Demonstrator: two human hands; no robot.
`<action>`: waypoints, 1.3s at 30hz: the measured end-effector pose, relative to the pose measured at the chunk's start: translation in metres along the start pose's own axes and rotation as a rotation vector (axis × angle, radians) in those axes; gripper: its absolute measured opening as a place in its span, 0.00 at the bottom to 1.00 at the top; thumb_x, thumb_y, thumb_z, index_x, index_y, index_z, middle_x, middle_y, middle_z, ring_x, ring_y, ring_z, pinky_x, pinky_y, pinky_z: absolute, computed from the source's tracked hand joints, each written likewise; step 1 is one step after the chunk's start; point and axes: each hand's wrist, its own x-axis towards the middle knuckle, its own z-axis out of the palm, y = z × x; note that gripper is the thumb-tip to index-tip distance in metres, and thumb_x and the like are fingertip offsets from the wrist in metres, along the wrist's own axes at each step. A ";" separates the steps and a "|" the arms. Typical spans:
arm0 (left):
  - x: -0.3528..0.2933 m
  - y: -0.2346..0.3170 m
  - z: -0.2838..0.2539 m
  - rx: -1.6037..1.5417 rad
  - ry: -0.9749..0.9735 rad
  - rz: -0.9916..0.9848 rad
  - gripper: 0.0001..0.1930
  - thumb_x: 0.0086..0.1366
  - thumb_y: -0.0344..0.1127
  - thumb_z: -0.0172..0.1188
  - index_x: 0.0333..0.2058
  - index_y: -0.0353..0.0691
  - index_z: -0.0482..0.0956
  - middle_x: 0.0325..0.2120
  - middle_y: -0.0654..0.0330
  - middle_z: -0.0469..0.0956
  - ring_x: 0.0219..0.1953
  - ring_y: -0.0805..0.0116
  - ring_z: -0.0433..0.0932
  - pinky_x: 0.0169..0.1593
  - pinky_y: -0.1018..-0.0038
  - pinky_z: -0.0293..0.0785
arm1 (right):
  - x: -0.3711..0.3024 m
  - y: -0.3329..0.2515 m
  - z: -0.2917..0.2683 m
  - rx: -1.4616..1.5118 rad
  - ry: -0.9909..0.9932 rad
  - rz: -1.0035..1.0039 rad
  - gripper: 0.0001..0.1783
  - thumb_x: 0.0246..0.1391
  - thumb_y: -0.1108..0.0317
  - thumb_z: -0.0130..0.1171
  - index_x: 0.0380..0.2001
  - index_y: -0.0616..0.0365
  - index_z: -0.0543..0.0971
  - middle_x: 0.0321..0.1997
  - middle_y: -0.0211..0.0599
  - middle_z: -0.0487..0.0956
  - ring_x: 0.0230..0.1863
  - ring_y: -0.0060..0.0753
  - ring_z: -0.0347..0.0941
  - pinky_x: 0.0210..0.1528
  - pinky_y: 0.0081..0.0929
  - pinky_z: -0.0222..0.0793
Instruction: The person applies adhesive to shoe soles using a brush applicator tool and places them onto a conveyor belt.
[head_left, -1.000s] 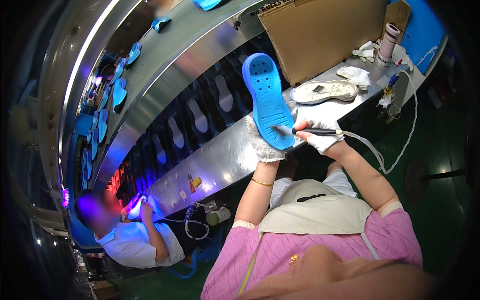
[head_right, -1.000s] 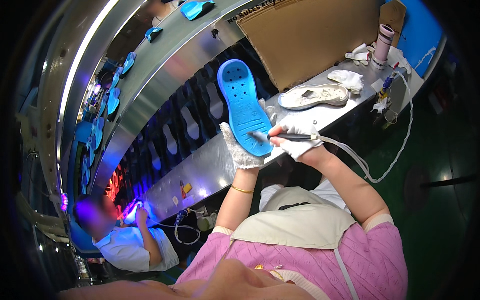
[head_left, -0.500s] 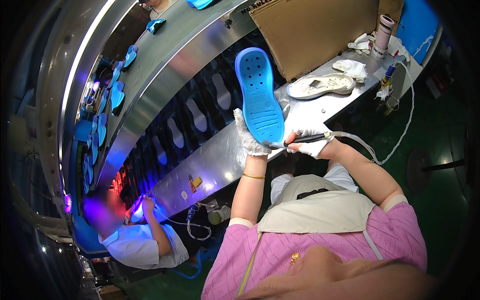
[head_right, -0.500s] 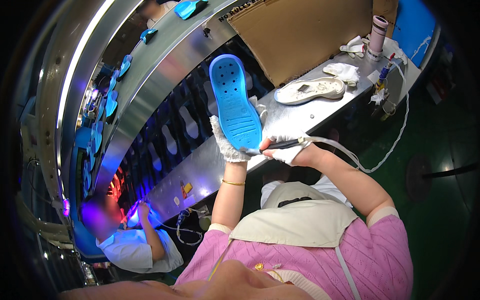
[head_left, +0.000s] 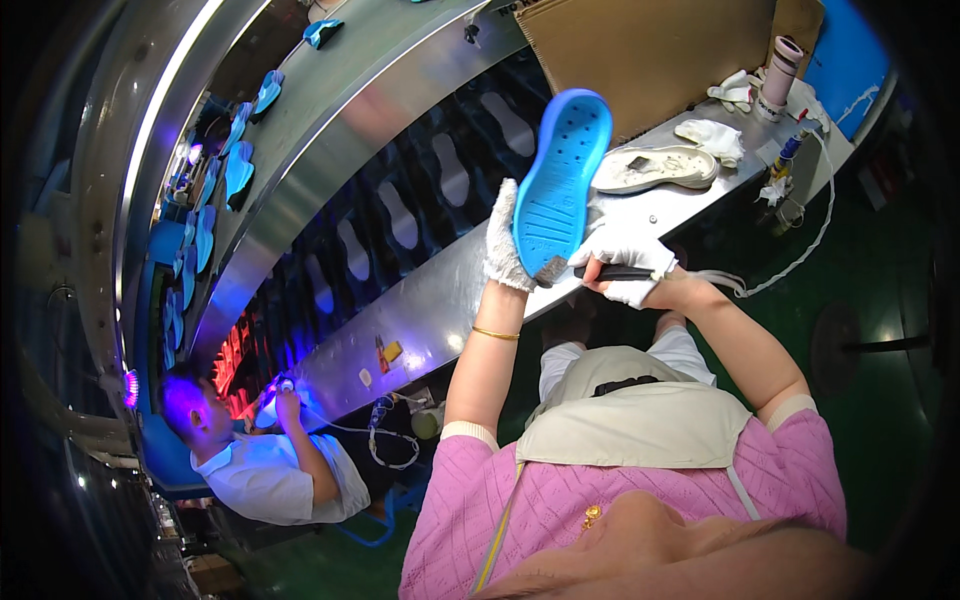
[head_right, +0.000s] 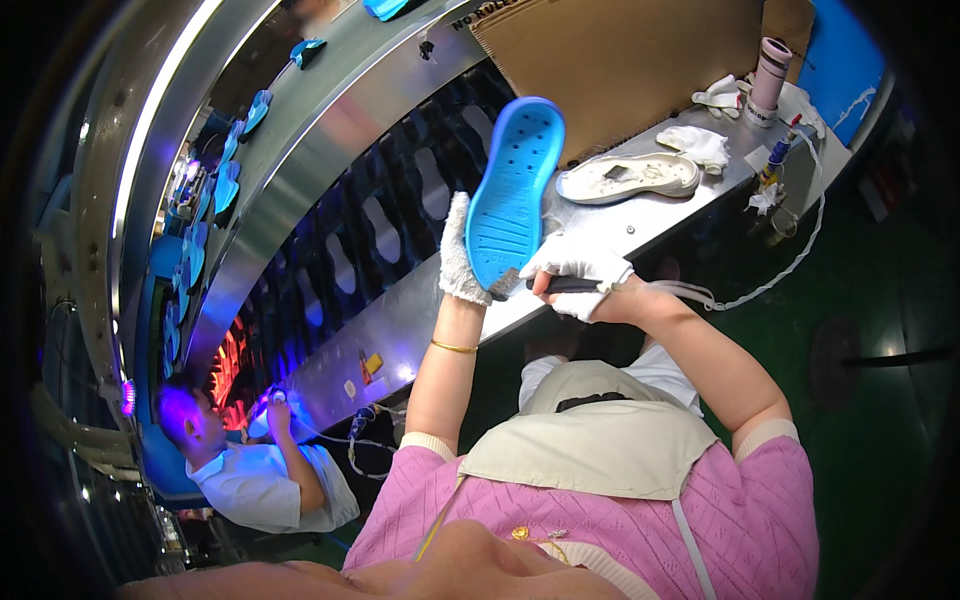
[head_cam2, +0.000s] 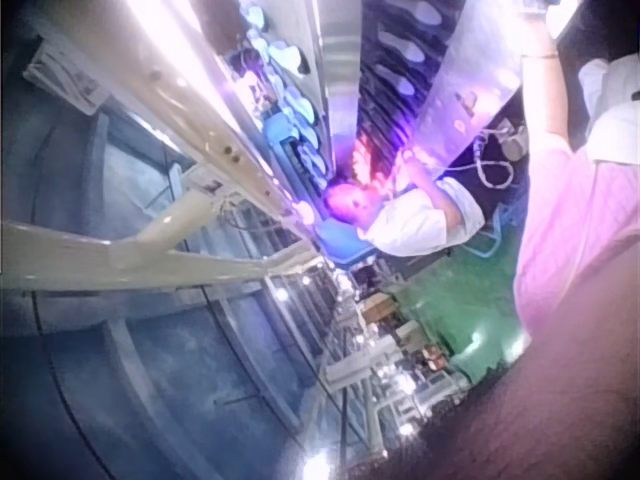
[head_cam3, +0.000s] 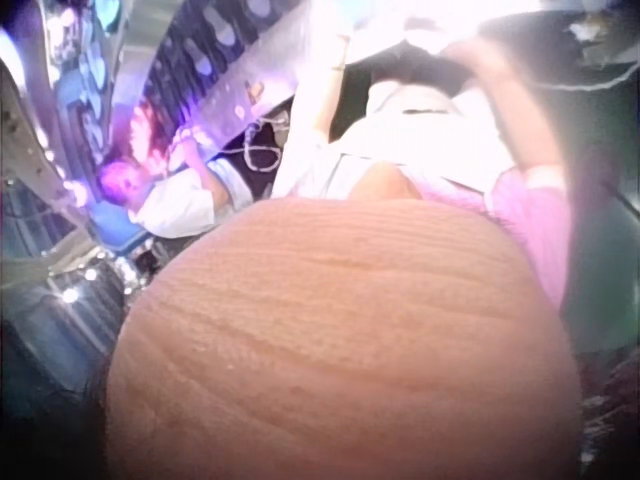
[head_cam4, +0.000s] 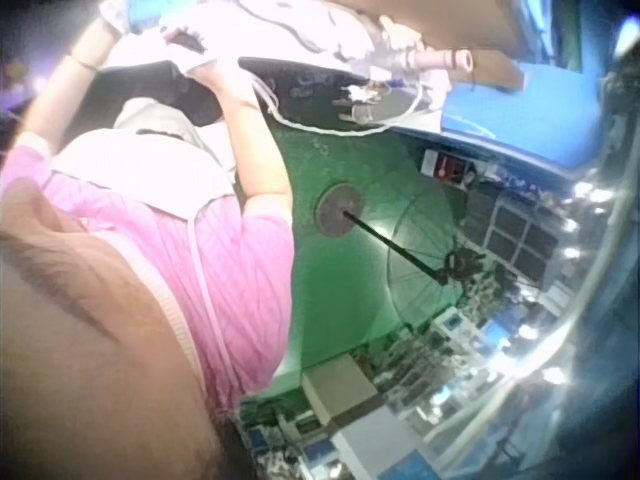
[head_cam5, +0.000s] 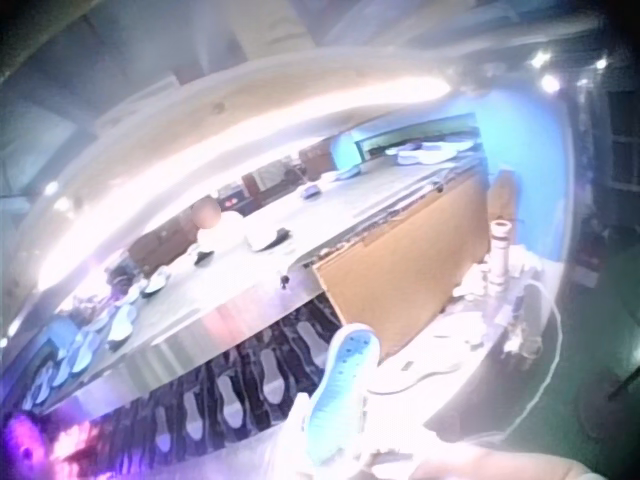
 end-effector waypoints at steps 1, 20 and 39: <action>0.001 0.002 -0.001 -0.046 -0.001 -0.059 0.40 0.70 0.62 0.41 0.63 0.29 0.60 0.57 0.35 0.69 0.55 0.42 0.74 0.60 0.52 0.72 | 0.000 -0.001 -0.001 0.117 -0.037 0.170 0.10 0.43 0.81 0.63 0.31 0.56 0.79 0.36 0.33 0.80 0.36 0.28 0.77 0.42 0.25 0.74; 0.001 0.000 -0.003 0.754 0.498 -0.197 0.19 0.69 0.45 0.57 0.50 0.38 0.78 0.43 0.56 0.82 0.43 0.64 0.82 0.48 0.71 0.80 | 0.012 -0.017 -0.043 -0.035 -0.164 0.357 0.07 0.42 0.79 0.64 0.27 0.56 0.80 0.32 0.29 0.81 0.36 0.25 0.77 0.39 0.24 0.73; -0.013 -0.019 -0.029 0.260 0.251 0.193 0.35 0.68 0.62 0.42 0.58 0.35 0.69 0.49 0.46 0.78 0.47 0.49 0.79 0.55 0.57 0.75 | -0.007 -0.014 0.017 -0.054 0.136 0.089 0.07 0.50 0.72 0.67 0.32 0.57 0.80 0.28 0.33 0.79 0.32 0.27 0.76 0.36 0.24 0.72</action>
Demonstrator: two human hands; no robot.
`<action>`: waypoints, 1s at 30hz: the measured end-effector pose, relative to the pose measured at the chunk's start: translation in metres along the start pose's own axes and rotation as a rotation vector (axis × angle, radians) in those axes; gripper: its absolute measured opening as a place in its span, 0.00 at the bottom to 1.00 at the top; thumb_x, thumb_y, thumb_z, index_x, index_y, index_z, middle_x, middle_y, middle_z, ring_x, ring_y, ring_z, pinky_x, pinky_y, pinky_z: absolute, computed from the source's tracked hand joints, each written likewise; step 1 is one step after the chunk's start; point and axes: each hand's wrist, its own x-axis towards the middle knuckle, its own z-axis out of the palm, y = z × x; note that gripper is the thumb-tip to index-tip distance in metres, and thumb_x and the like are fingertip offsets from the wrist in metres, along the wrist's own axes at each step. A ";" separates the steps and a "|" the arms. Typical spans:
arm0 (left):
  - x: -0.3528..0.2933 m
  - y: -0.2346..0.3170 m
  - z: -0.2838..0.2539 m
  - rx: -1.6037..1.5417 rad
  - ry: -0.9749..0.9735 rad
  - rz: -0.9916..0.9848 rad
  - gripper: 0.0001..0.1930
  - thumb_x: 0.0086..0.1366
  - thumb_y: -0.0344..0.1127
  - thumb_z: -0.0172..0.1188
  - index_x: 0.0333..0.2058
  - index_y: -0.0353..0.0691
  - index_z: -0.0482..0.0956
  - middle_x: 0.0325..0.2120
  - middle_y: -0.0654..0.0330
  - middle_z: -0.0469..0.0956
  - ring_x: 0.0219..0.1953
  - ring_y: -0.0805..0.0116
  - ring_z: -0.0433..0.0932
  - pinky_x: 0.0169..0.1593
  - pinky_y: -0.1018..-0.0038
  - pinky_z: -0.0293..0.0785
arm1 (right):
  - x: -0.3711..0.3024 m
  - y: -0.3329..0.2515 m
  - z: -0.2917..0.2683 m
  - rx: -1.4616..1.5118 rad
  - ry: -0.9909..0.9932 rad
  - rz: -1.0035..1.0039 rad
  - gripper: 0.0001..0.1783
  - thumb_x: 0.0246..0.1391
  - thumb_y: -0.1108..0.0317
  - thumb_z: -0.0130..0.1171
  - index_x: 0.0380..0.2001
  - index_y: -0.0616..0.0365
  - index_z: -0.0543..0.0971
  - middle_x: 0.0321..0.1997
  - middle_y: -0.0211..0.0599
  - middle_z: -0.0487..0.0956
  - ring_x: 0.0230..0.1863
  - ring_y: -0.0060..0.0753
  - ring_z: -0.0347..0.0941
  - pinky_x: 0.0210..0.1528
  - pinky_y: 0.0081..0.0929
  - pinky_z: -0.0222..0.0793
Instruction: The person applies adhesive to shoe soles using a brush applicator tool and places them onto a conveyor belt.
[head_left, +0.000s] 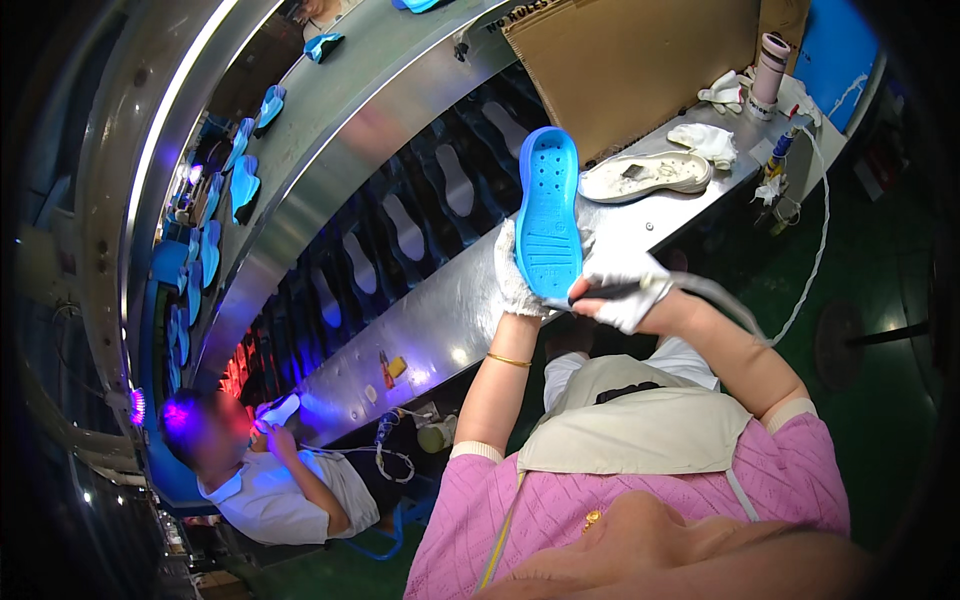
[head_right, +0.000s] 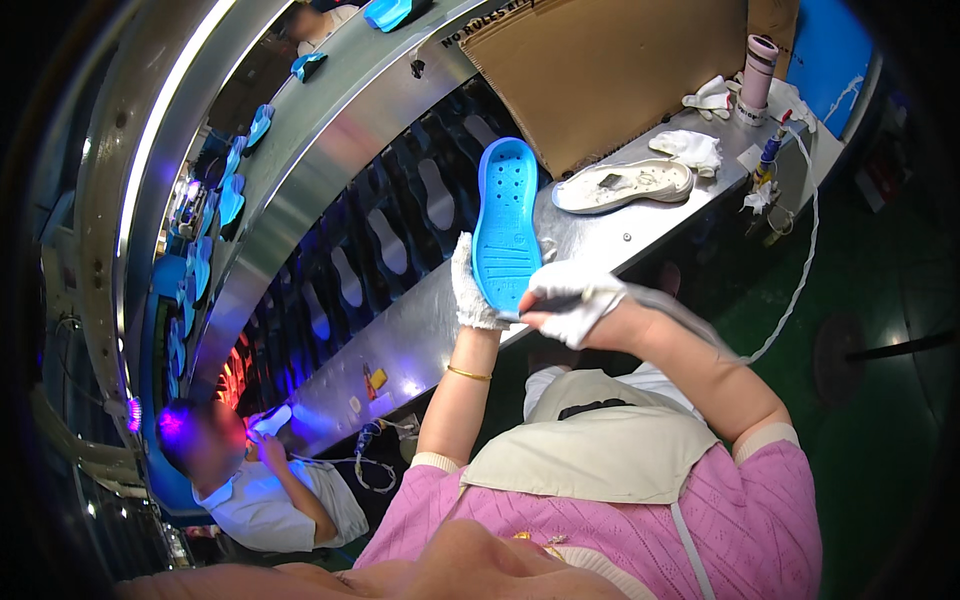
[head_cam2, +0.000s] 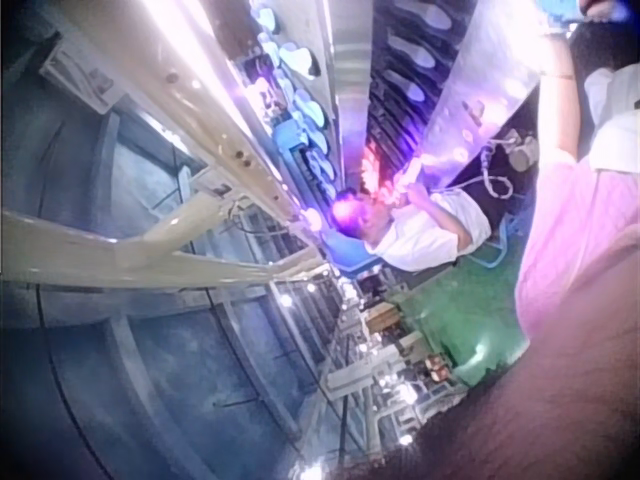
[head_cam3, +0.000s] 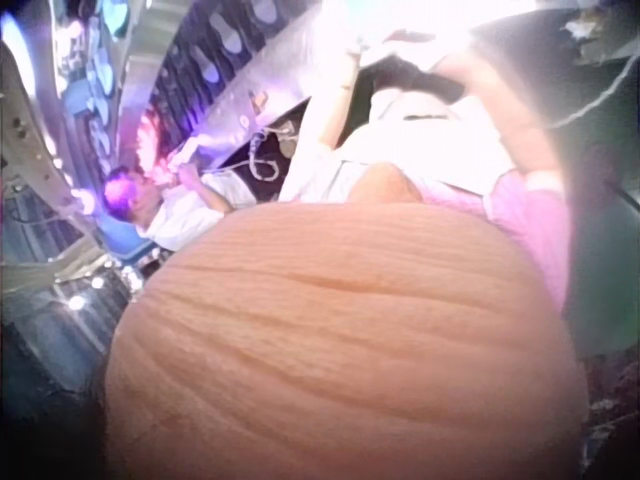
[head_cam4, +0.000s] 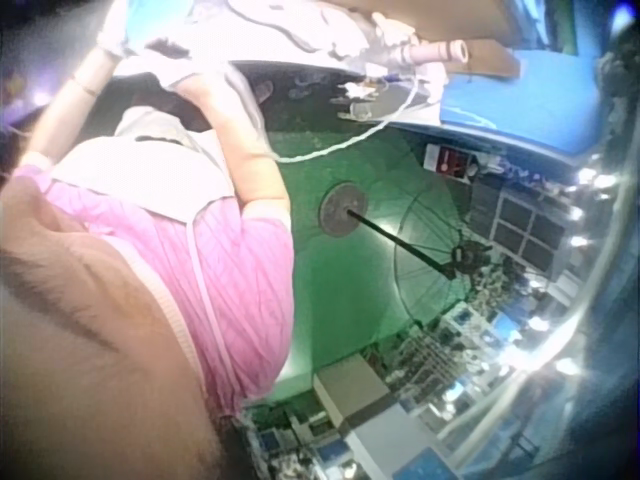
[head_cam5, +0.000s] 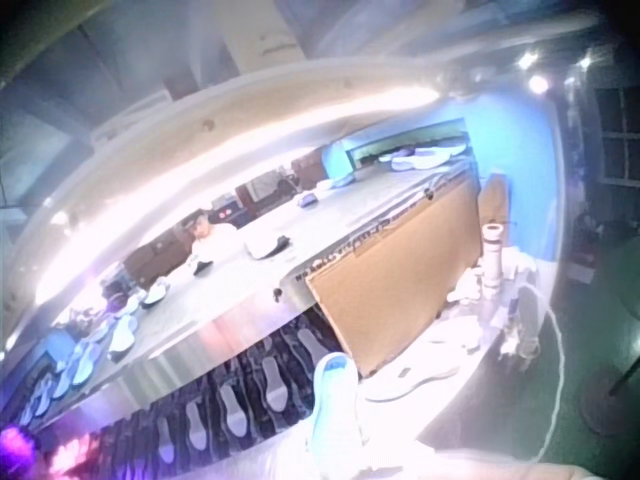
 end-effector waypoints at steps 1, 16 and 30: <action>-0.004 -0.002 -0.001 -0.004 0.019 0.006 0.34 0.69 0.61 0.41 0.57 0.34 0.70 0.48 0.46 0.78 0.47 0.50 0.79 0.54 0.58 0.76 | 0.005 -0.001 -0.006 0.119 -0.004 0.126 0.06 0.51 0.72 0.67 0.32 0.57 0.80 0.28 0.32 0.79 0.31 0.24 0.75 0.36 0.24 0.71; -0.021 -0.018 -0.007 0.012 0.032 0.107 0.31 0.70 0.56 0.38 0.55 0.33 0.70 0.48 0.48 0.77 0.47 0.54 0.79 0.55 0.58 0.75 | 0.019 0.005 -0.026 0.398 -0.032 0.366 0.07 0.54 0.73 0.66 0.37 0.60 0.82 0.33 0.32 0.82 0.35 0.22 0.78 0.39 0.20 0.76; -0.024 -0.015 0.010 0.025 -0.063 -0.054 0.33 0.69 0.55 0.41 0.62 0.32 0.64 0.52 0.42 0.75 0.49 0.44 0.78 0.55 0.53 0.76 | 0.026 0.022 -0.033 -0.325 0.400 -0.356 0.11 0.45 0.77 0.70 0.34 0.57 0.82 0.35 0.37 0.83 0.36 0.33 0.80 0.40 0.27 0.75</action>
